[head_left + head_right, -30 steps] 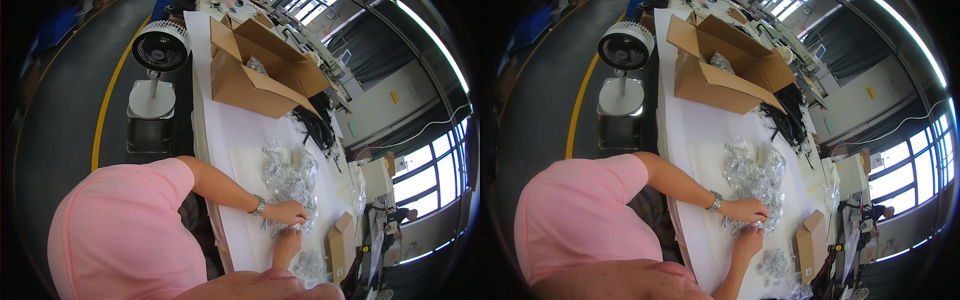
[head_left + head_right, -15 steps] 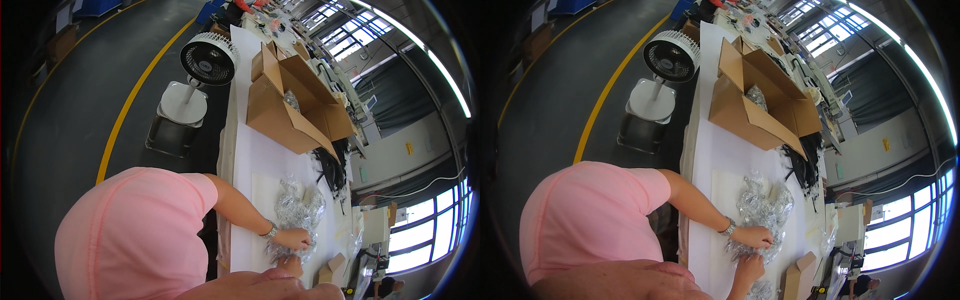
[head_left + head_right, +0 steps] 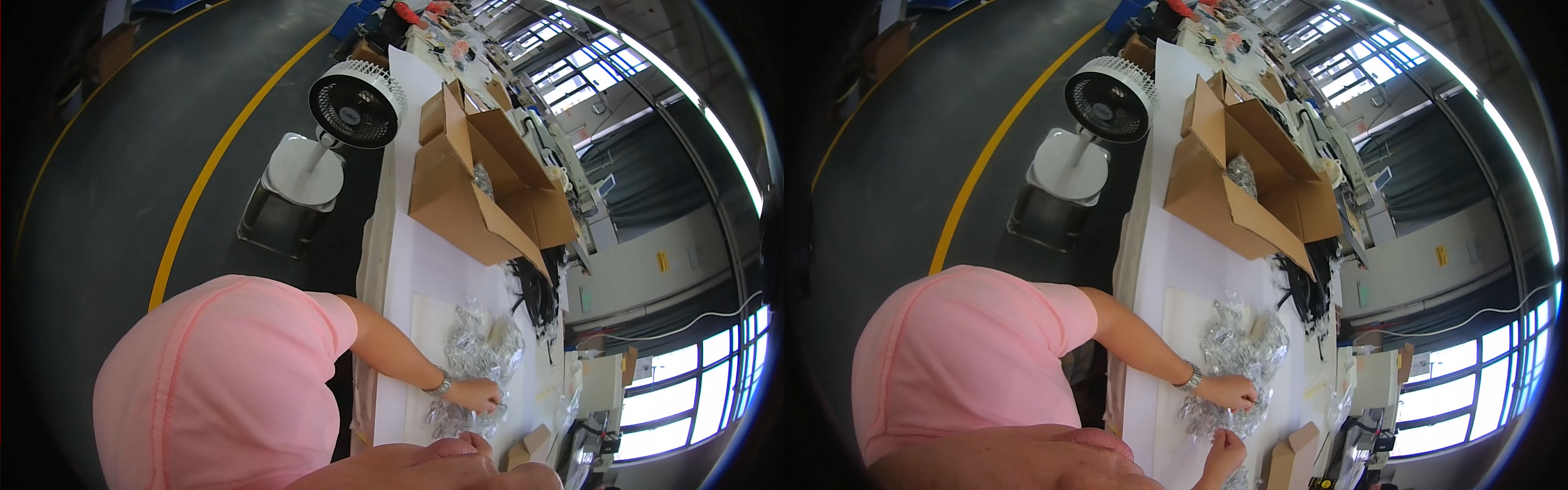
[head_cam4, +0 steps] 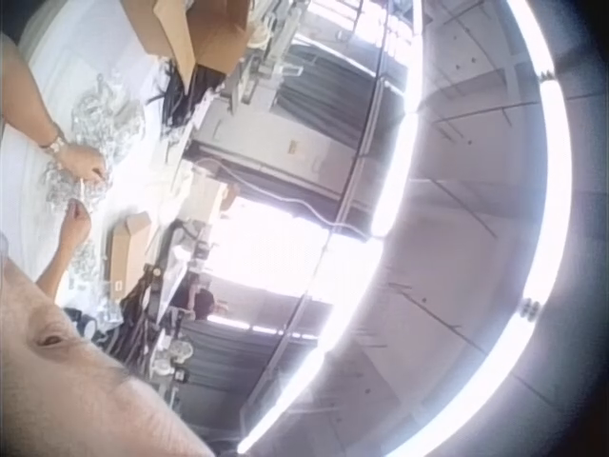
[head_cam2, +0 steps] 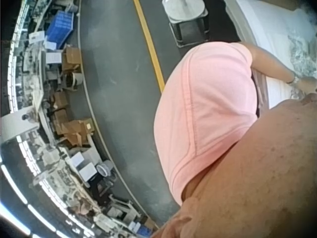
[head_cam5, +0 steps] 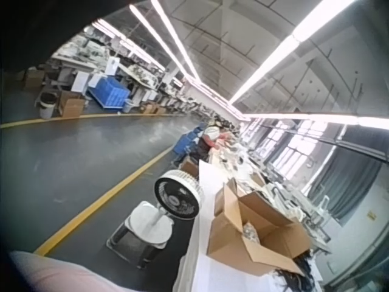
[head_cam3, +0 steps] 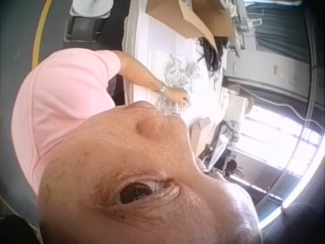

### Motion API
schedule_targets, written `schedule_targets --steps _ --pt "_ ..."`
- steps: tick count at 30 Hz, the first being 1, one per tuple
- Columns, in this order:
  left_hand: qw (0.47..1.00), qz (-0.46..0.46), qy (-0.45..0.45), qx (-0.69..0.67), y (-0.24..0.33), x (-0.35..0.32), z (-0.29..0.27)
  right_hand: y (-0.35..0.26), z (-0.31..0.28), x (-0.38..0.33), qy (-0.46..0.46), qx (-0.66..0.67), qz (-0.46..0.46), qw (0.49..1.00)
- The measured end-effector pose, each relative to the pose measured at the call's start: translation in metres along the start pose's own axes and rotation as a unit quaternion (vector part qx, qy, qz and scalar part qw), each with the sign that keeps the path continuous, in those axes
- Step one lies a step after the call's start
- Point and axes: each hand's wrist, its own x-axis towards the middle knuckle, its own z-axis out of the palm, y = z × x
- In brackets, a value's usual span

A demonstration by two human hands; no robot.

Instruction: Assembling small metal rings and clips by hand on a workshop table.

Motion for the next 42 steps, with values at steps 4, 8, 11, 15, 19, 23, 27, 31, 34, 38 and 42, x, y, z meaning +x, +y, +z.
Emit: schedule_targets --steps 4,8,11,15,19,23,27,31,34,38,42 --pt "0.992 0.066 -0.059 0.089 -0.011 0.002 0.002 -0.056 -0.007 -0.038 0.086 0.167 -0.014 0.982" --pt "0.987 0.107 -0.111 0.038 -0.008 -0.004 0.010 -0.040 -0.012 -0.045 0.133 0.285 0.024 0.949" --pt "0.969 -0.024 -0.246 0.001 -0.002 -0.004 0.006 -0.030 -0.002 -0.044 0.120 0.338 0.059 0.932" --pt "0.961 -0.081 -0.265 -0.020 0.009 -0.007 -0.001 -0.042 0.019 -0.057 0.199 0.453 0.056 0.867" --pt "0.979 0.001 -0.206 -0.009 -0.001 -0.008 0.008 -0.042 0.032 -0.054 0.204 0.458 0.068 0.863" --pt "0.983 0.052 -0.176 0.024 -0.001 -0.004 0.008 0.011 0.035 -0.029 0.155 0.340 -0.027 0.927" --pt "0.973 0.089 -0.209 0.031 0.013 -0.009 0.007 0.072 0.040 -0.006 0.015 0.316 -0.063 0.947" --pt "0.970 0.135 -0.184 0.082 0.014 -0.011 0.012 0.086 0.036 -0.006 -0.002 0.303 -0.040 0.952" --pt "0.979 0.088 -0.183 -0.027 0.005 -0.010 0.016 0.054 0.024 -0.017 -0.038 0.391 0.054 0.918" --pt "0.974 0.088 -0.200 -0.060 -0.001 -0.008 0.018 0.016 0.018 -0.051 -0.078 0.592 0.092 0.797" --pt "0.974 0.145 -0.169 0.048 0.010 -0.011 0.021 0.013 0.017 -0.050 -0.062 0.642 0.121 0.755"
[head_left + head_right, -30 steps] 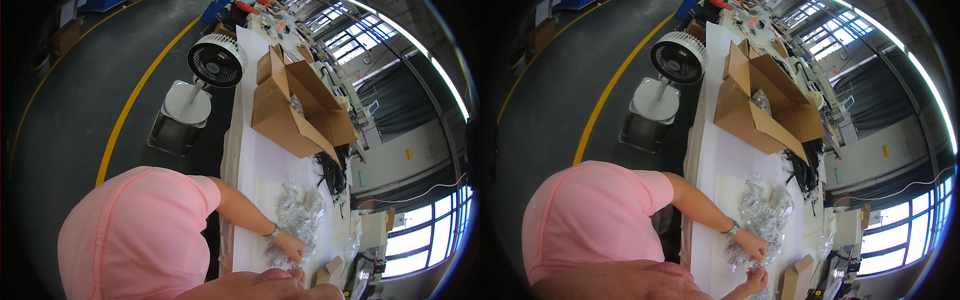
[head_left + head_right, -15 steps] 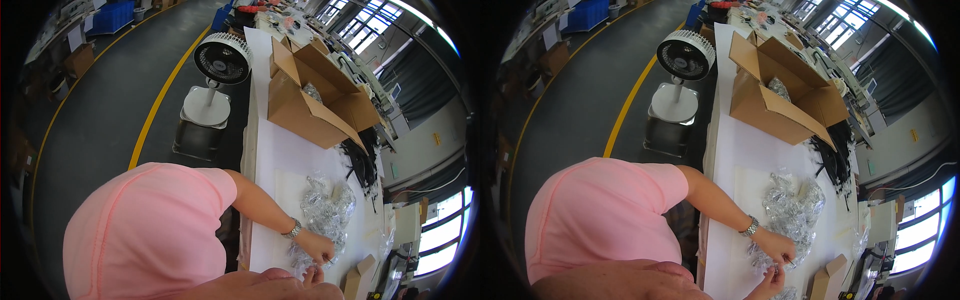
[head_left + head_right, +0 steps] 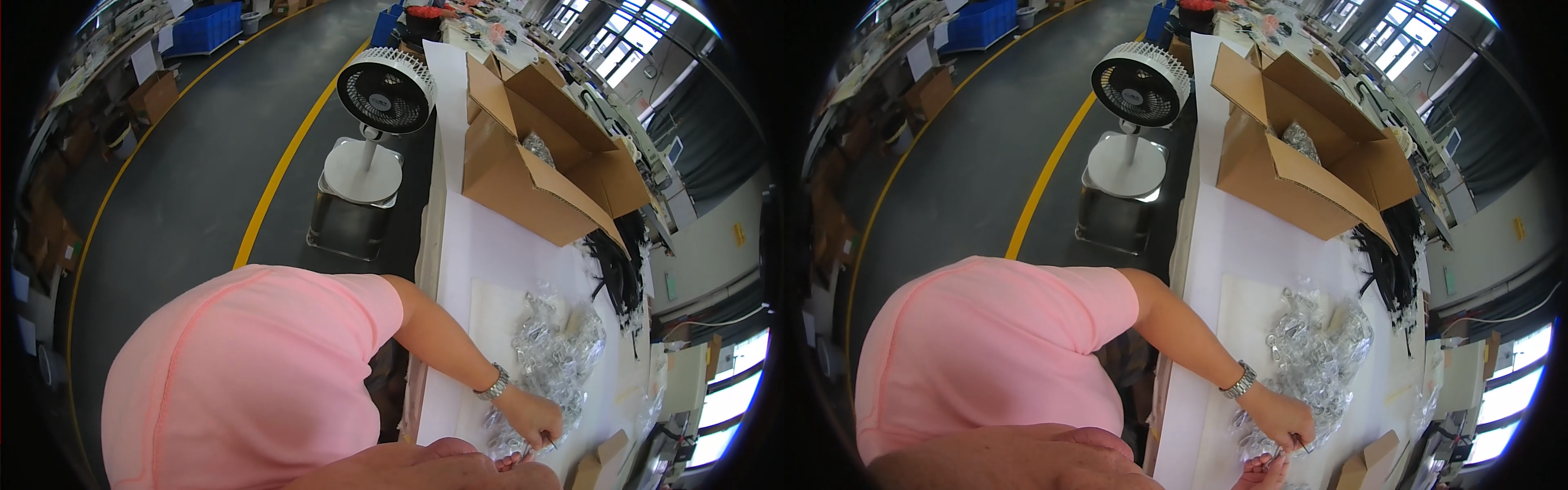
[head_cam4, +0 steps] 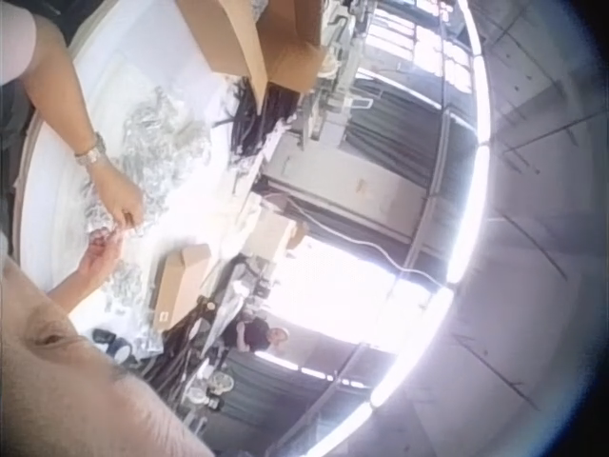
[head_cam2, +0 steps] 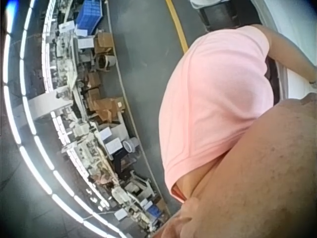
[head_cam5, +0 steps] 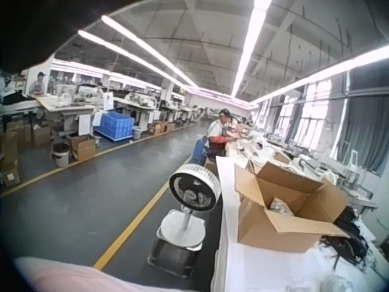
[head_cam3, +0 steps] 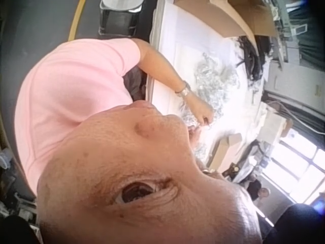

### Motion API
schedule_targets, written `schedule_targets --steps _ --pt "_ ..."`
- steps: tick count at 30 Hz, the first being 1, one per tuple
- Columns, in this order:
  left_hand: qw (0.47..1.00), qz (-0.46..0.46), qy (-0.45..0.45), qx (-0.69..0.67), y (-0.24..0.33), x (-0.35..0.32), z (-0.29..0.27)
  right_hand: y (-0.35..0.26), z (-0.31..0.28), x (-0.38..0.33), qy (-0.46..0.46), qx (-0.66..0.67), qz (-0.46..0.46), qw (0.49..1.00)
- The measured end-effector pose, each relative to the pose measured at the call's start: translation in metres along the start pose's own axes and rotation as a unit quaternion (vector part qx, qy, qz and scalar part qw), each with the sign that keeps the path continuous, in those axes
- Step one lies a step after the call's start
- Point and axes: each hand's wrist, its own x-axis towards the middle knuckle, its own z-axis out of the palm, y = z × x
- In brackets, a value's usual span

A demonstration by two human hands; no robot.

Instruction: Assembling small metal rings and clips by hand on a workshop table.

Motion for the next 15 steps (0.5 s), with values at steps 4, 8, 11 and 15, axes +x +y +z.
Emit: schedule_targets --steps 4,8,11,15 --pt "0.995 -0.080 0.030 0.043 0.002 -0.006 -0.001 -0.005 0.001 0.010 0.059 0.023 -0.013 0.998" --pt "0.974 -0.185 0.004 -0.128 0.007 -0.009 -0.006 -0.008 -0.010 0.015 0.083 0.017 -0.045 0.995" --pt "0.950 -0.239 -0.004 -0.202 0.010 -0.014 -0.012 -0.004 0.002 0.001 0.086 -0.007 -0.089 0.992" --pt "0.934 -0.252 -0.097 -0.235 0.018 -0.016 -0.011 -0.005 0.031 -0.017 0.083 -0.082 -0.118 0.986"
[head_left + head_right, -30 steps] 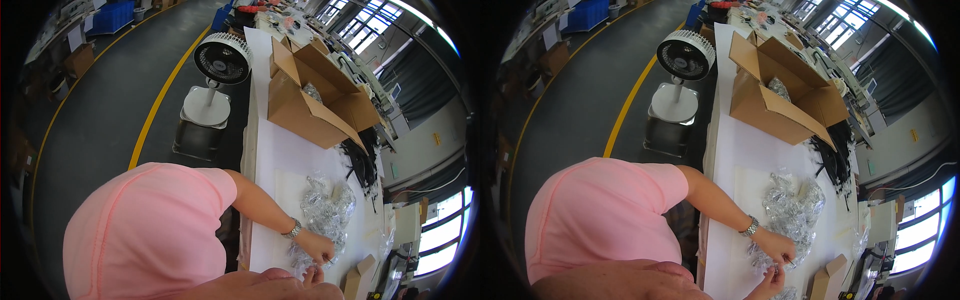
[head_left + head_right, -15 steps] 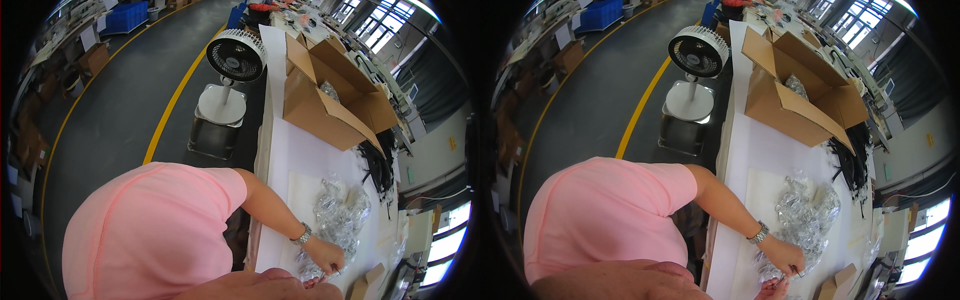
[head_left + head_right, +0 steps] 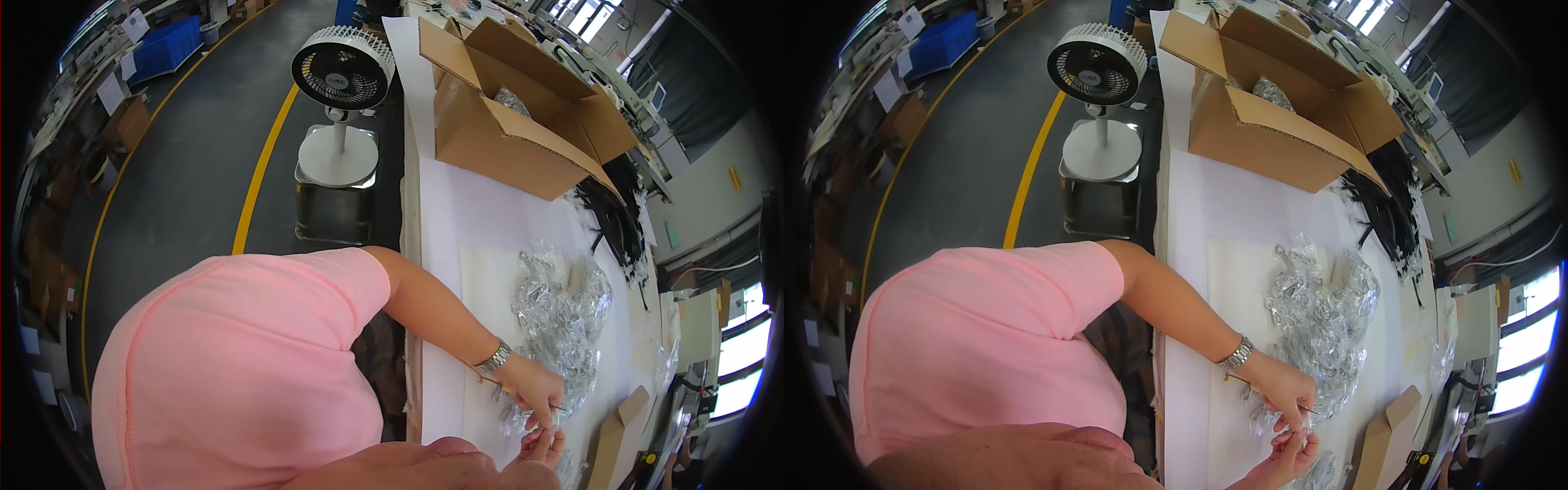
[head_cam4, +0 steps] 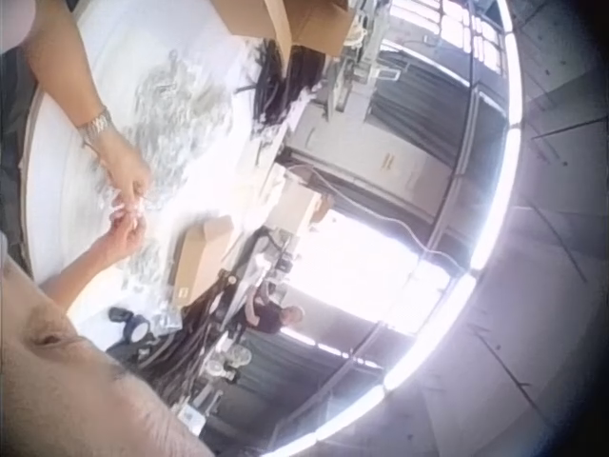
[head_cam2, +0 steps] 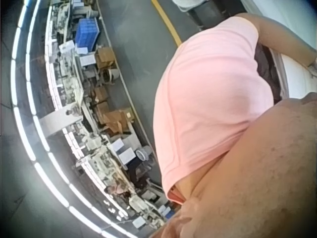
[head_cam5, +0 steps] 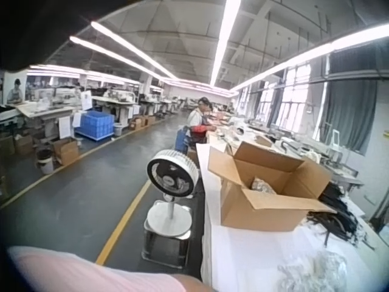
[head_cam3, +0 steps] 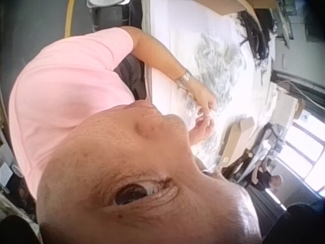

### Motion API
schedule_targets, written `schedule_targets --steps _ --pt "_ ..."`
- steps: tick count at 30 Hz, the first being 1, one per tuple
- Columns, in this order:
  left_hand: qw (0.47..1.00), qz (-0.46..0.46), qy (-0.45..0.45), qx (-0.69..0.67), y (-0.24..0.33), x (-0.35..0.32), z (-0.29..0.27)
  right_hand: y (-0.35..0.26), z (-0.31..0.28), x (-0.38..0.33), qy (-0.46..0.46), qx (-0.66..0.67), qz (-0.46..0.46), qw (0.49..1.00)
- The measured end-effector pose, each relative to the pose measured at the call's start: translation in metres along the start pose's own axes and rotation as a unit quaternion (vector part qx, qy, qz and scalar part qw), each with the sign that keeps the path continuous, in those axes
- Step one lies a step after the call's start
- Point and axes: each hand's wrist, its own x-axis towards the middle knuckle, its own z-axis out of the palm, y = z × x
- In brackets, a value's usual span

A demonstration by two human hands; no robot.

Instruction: Assembling small metal rings and clips by hand on a workshop table.

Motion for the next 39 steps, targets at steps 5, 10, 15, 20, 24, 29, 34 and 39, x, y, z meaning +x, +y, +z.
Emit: schedule_targets --steps 5,10,15,20,24,29,34,39 --pt "0.993 0.094 0.031 0.063 0.002 0.010 0.012 -0.020 0.019 -0.033 0.052 -0.022 -0.081 0.995" --pt "0.991 0.017 0.082 0.100 0.002 -0.003 -0.007 -0.011 0.044 -0.014 0.067 -0.026 -0.082 0.994" --pt "0.995 -0.077 0.045 0.038 0.017 -0.005 0.004 -0.020 0.045 -0.028 0.130 -0.187 -0.172 0.959" --pt "0.995 -0.098 0.020 -0.006 0.020 -0.008 0.010 -0.024 0.047 -0.033 0.139 -0.203 -0.179 0.953" --pt "0.996 -0.087 0.014 0.004 0.023 -0.011 0.011 -0.024 0.044 -0.031 0.124 -0.110 -0.169 0.972" --pt "0.997 -0.083 0.008 -0.001 0.019 -0.010 0.014 -0.027 0.044 -0.031 0.195 -0.174 -0.183 0.948" --pt "0.997 -0.054 0.060 -0.022 0.015 -0.006 0.014 -0.018 0.044 -0.026 0.129 -0.038 -0.148 0.980" --pt "0.997 -0.072 0.019 -0.029 0.018 -0.007 0.014 -0.020 0.043 -0.026 0.171 -0.040 -0.185 0.967"
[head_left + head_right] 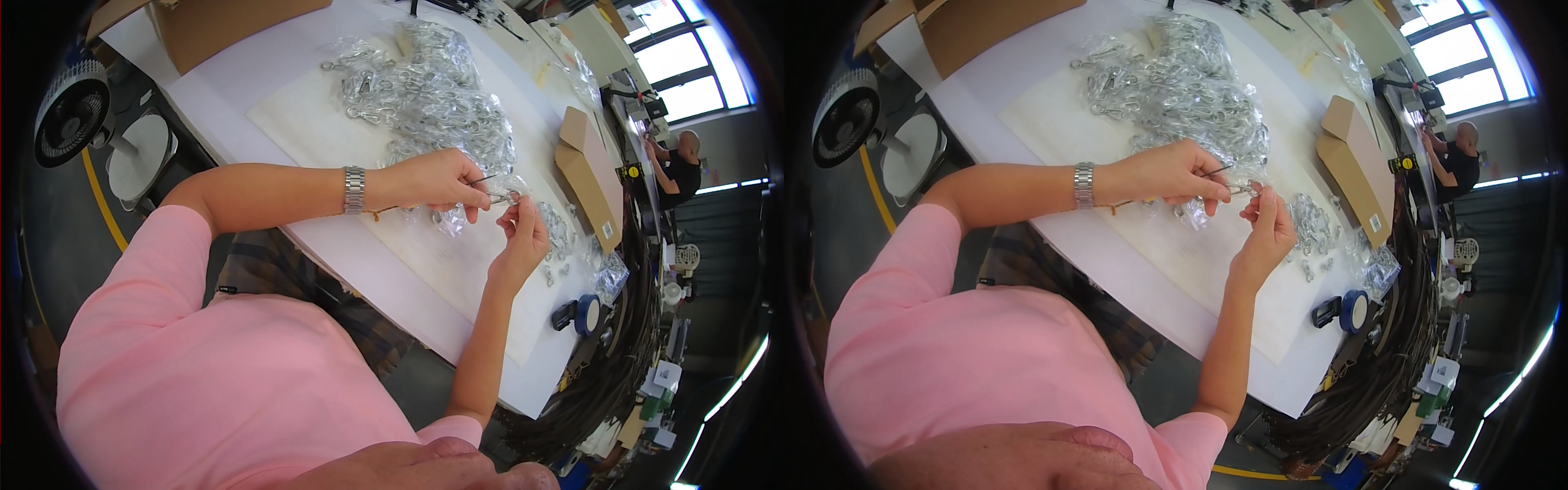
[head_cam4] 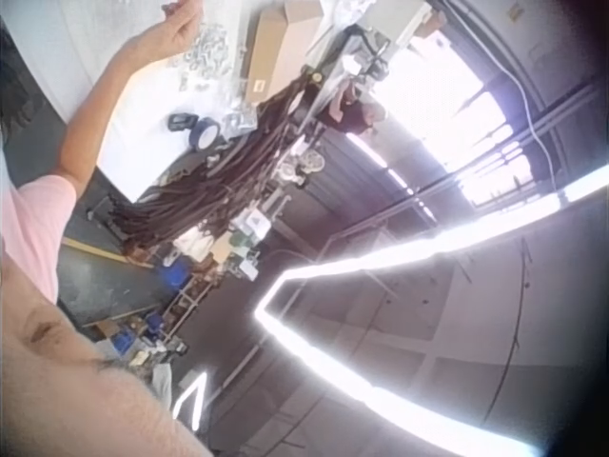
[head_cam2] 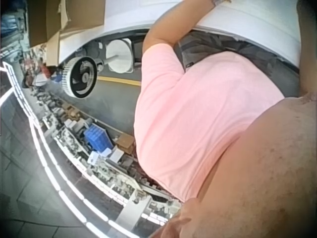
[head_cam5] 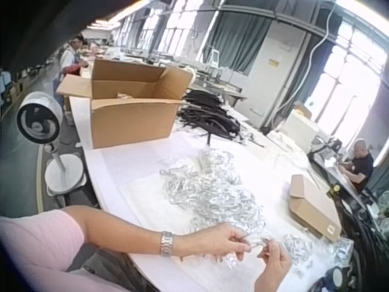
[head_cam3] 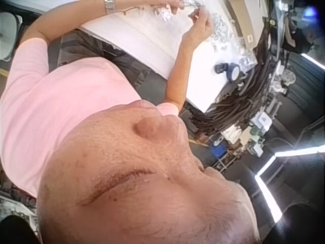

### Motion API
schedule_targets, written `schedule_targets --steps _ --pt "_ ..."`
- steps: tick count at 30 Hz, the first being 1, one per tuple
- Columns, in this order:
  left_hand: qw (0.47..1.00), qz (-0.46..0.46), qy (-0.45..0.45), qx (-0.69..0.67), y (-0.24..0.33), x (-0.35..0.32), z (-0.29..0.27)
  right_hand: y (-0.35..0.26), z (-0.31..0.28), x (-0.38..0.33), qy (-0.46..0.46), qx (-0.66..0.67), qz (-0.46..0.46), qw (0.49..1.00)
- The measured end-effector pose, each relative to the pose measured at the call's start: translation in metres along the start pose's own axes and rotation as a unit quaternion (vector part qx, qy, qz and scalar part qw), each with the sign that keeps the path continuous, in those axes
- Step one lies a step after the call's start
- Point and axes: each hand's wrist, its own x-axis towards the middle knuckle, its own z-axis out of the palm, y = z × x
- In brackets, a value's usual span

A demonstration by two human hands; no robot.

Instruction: Assembling small metal rings and clips by hand on a workshop table.

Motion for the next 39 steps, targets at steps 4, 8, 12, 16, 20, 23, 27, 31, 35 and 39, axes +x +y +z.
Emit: schedule_targets --steps 4,8,12,16,20,23,27,31,35,39 --pt "1.000 0.004 -0.012 0.001 -0.001 -0.001 0.000 -0.004 0.004 0.000 -0.005 0.034 0.007 0.999" --pt "1.000 -0.002 -0.004 0.014 0.001 -0.002 0.002 0.000 -0.001 0.000 -0.020 0.039 0.017 0.999" --pt "1.000 0.021 0.018 0.001 -0.005 0.001 0.001 -0.008 0.015 -0.005 -0.004 0.102 0.060 0.993" --pt "0.997 0.033 0.012 0.066 -0.003 0.001 0.000 0.009 0.011 -0.007 -0.094 0.097 0.099 0.986" --pt "0.993 0.055 0.059 0.086 -0.003 0.004 -0.004 0.002 0.012 -0.005 -0.069 0.152 0.108 0.980" --pt "0.993 0.059 0.082 0.065 -0.004 0.005 -0.006 0.002 0.009 -0.004 -0.052 0.196 0.159 0.966" --pt "0.989 0.076 0.101 0.073 0.000 0.003 -0.007 0.006 0.003 -0.001 -0.019 0.214 0.181 0.960" --pt "0.978 0.150 0.110 0.091 -0.014 0.012 -0.012 0.005 0.004 -0.002 -0.020 0.206 0.186 0.960" --pt "0.984 0.118 0.117 0.065 -0.001 0.005 -0.004 0.007 0.003 -0.003 -0.027 0.200 0.177 0.963" --pt "0.982 0.119 0.143 0.045 -0.002 0.004 -0.004 0.008 0.004 -0.004 -0.048 0.190 0.168 0.966"
